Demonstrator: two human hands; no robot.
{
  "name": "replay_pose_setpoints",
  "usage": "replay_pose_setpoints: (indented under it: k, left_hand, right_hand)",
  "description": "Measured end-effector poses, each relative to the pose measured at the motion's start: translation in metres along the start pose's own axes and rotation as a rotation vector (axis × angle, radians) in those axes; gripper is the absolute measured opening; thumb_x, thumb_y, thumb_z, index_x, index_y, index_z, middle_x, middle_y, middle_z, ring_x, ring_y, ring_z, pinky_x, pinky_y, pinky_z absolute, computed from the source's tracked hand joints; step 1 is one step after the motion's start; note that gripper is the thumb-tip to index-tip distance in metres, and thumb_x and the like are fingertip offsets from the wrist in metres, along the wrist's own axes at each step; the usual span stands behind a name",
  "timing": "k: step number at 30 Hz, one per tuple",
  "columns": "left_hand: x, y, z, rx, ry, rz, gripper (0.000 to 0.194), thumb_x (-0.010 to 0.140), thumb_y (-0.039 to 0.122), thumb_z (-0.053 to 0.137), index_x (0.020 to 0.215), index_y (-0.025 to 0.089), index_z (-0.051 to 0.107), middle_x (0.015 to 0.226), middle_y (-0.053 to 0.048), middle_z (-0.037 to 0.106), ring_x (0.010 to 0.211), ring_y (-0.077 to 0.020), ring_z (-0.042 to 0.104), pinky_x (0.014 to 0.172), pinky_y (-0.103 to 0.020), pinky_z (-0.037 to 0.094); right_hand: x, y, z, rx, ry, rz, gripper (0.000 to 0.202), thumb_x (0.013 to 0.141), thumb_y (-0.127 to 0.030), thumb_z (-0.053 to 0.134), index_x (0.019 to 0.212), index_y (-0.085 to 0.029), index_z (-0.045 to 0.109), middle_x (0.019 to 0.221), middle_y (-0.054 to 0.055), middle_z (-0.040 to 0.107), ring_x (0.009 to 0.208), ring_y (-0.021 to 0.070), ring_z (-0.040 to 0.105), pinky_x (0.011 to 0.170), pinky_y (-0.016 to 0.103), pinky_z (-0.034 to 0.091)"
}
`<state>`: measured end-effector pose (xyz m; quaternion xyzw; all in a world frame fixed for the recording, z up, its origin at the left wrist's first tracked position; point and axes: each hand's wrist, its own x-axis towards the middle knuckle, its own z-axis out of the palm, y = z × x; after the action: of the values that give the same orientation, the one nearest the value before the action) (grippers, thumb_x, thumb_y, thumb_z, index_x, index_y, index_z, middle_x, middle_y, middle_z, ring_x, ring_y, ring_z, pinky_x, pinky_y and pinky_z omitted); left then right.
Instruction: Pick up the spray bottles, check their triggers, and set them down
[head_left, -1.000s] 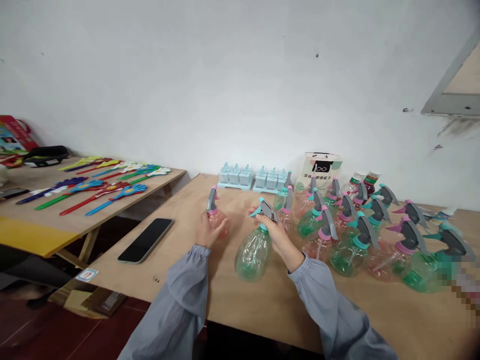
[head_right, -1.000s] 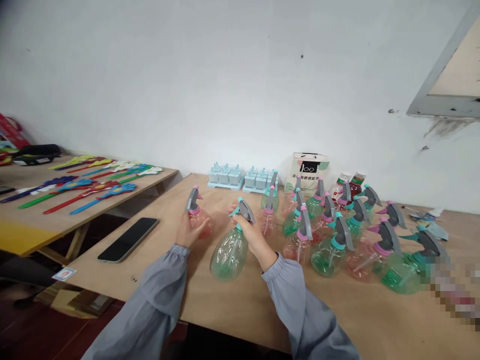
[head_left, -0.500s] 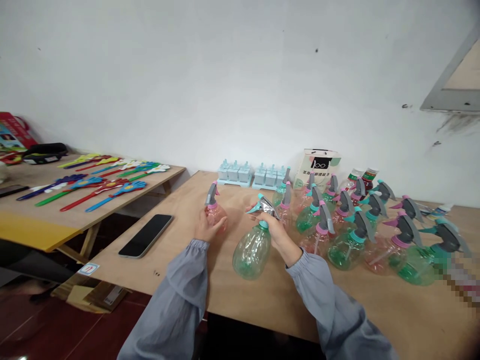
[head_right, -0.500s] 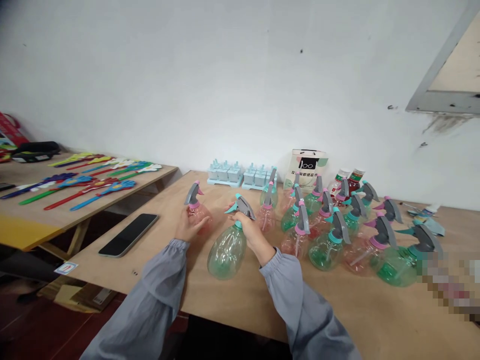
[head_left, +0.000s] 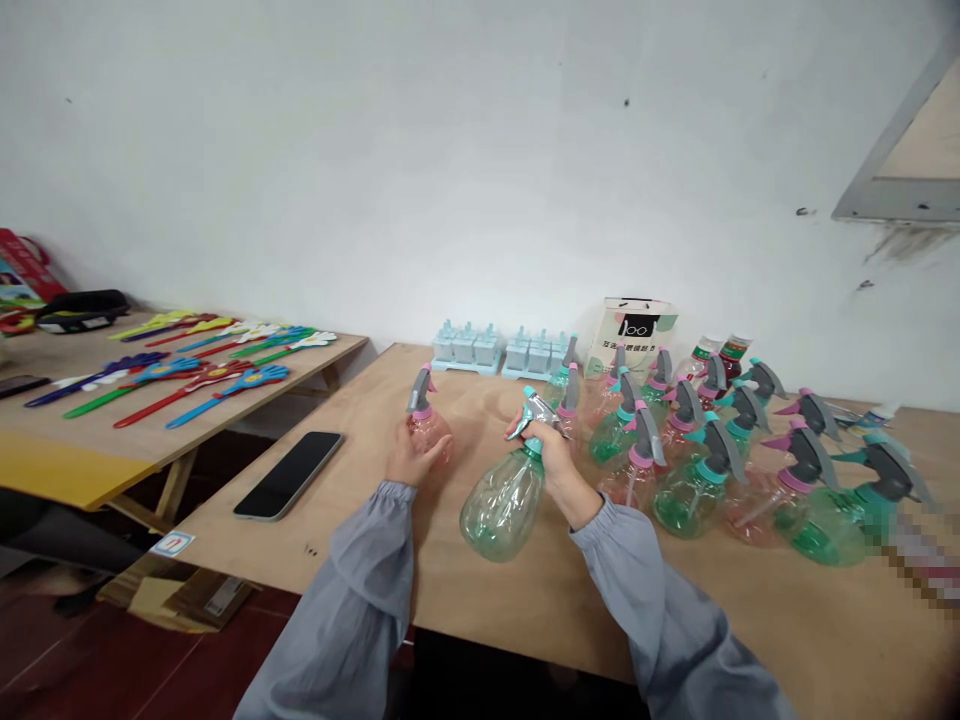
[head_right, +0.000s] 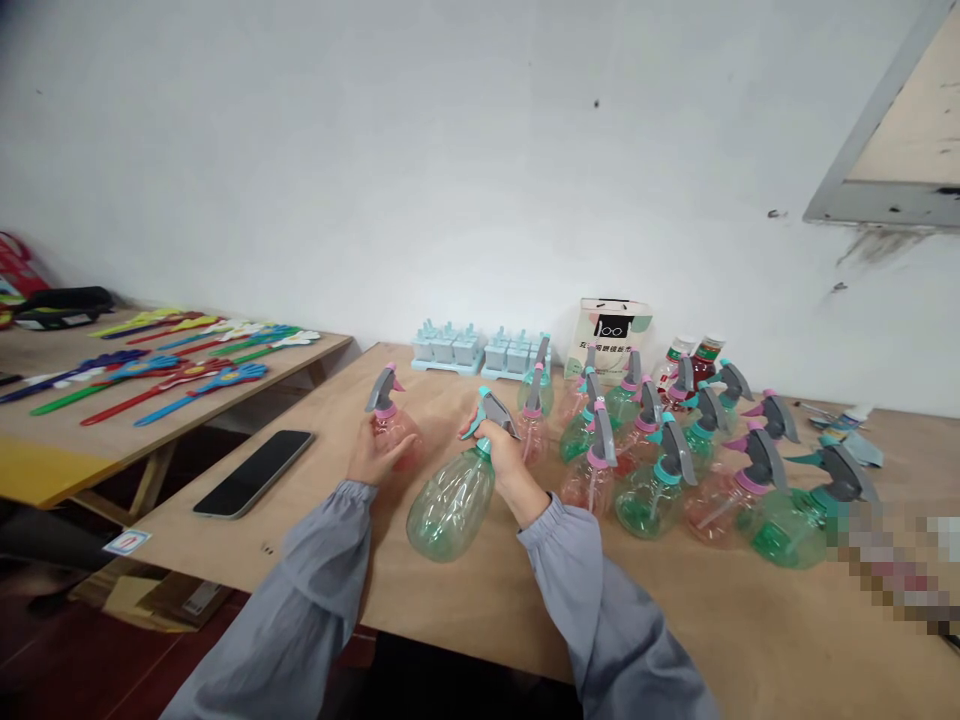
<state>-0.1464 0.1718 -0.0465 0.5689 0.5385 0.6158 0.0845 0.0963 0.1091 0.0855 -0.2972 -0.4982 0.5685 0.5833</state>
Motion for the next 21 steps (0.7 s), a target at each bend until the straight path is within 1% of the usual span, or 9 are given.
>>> replay_pose_setpoints:
  k: [2, 5, 7, 9, 12, 14, 18, 21]
  left_hand:
    - [0.0, 0.0003, -0.0002, 0.005, 0.0, -0.006, 0.076, 0.063, 0.052, 0.083, 0.124, 0.021, 0.05, 0.113, -0.011, 0.061, 0.105, -0.0287, 0.064, 0.097, -0.053, 0.052]
    - [-0.0001, 0.0006, -0.0004, -0.01, -0.013, -0.004, 0.077, 0.063, 0.052, 0.083, 0.125, 0.022, 0.05, 0.114, -0.01, 0.061, 0.106, -0.0286, 0.064, 0.097, -0.052, 0.052]
    - [-0.0001, 0.0008, -0.0007, -0.017, -0.012, -0.005, 0.077, 0.063, 0.053, 0.082, 0.126, 0.022, 0.049, 0.115, -0.011, 0.06, 0.106, -0.0284, 0.063, 0.097, -0.052, 0.051]
    - [0.0001, 0.0008, -0.001, -0.012, -0.019, -0.014, 0.077, 0.064, 0.053, 0.082, 0.126, 0.022, 0.049, 0.114, -0.01, 0.06, 0.106, -0.0281, 0.063, 0.098, -0.052, 0.051]
    - [0.0006, 0.0002, -0.0012, -0.006, -0.026, -0.024, 0.077, 0.062, 0.053, 0.083, 0.125, 0.022, 0.049, 0.111, -0.01, 0.06, 0.104, -0.0282, 0.063, 0.099, -0.054, 0.05]
    - [0.0006, -0.0003, -0.001, -0.011, -0.016, -0.022, 0.075, 0.062, 0.052, 0.084, 0.123, 0.025, 0.05, 0.11, -0.008, 0.06, 0.103, -0.0278, 0.062, 0.098, -0.055, 0.05]
    - [-0.0001, -0.001, -0.0004, -0.029, -0.002, -0.015, 0.072, 0.062, 0.048, 0.085, 0.122, 0.029, 0.05, 0.11, -0.006, 0.059, 0.102, -0.0269, 0.061, 0.099, -0.055, 0.05]
    - [-0.0002, -0.0016, -0.0005, -0.015, -0.004, -0.012, 0.072, 0.063, 0.049, 0.085, 0.123, 0.029, 0.05, 0.11, -0.006, 0.058, 0.103, -0.0268, 0.061, 0.099, -0.055, 0.049]
  right_hand:
    - [0.0007, 0.0008, -0.0012, -0.004, -0.001, 0.025, 0.009, 0.051, -0.031, 0.054, 0.055, -0.024, 0.058, 0.064, 0.002, 0.068, 0.081, 0.0238, 0.066, 0.078, 0.036, 0.05]
    - [0.0005, 0.0011, -0.0008, -0.018, -0.081, 0.066, 0.012, 0.052, -0.03, 0.056, 0.062, -0.024, 0.061, 0.068, 0.001, 0.069, 0.085, 0.0231, 0.067, 0.081, 0.035, 0.05]
    - [-0.0002, 0.0006, 0.0003, -0.018, -0.105, 0.045, 0.015, 0.053, -0.028, 0.058, 0.067, -0.025, 0.063, 0.07, 0.0, 0.07, 0.086, 0.0221, 0.067, 0.083, 0.035, 0.05]
    - [-0.0008, -0.0001, 0.0011, -0.006, -0.088, 0.015, 0.014, 0.053, -0.029, 0.057, 0.066, -0.025, 0.061, 0.069, 0.0, 0.069, 0.084, 0.0218, 0.067, 0.083, 0.035, 0.05]
    - [-0.0015, -0.0007, 0.0009, 0.01, -0.077, 0.031, 0.01, 0.051, -0.03, 0.055, 0.059, -0.024, 0.057, 0.065, 0.001, 0.068, 0.081, 0.023, 0.067, 0.075, 0.034, 0.05]
    - [-0.0016, -0.0005, 0.0006, -0.004, -0.069, 0.034, 0.01, 0.051, -0.03, 0.055, 0.059, -0.024, 0.057, 0.065, 0.002, 0.068, 0.081, 0.0231, 0.067, 0.072, 0.033, 0.049]
    - [-0.0003, 0.0018, 0.0001, -0.008, -0.085, 0.043, 0.013, 0.053, -0.03, 0.058, 0.064, -0.024, 0.061, 0.067, 0.001, 0.068, 0.081, 0.022, 0.066, 0.075, 0.033, 0.048]
    - [0.0008, 0.0049, -0.0013, -0.015, -0.039, 0.012, 0.01, 0.053, -0.03, 0.058, 0.062, -0.025, 0.06, 0.064, 0.0, 0.065, 0.077, 0.0208, 0.064, 0.077, 0.034, 0.047]
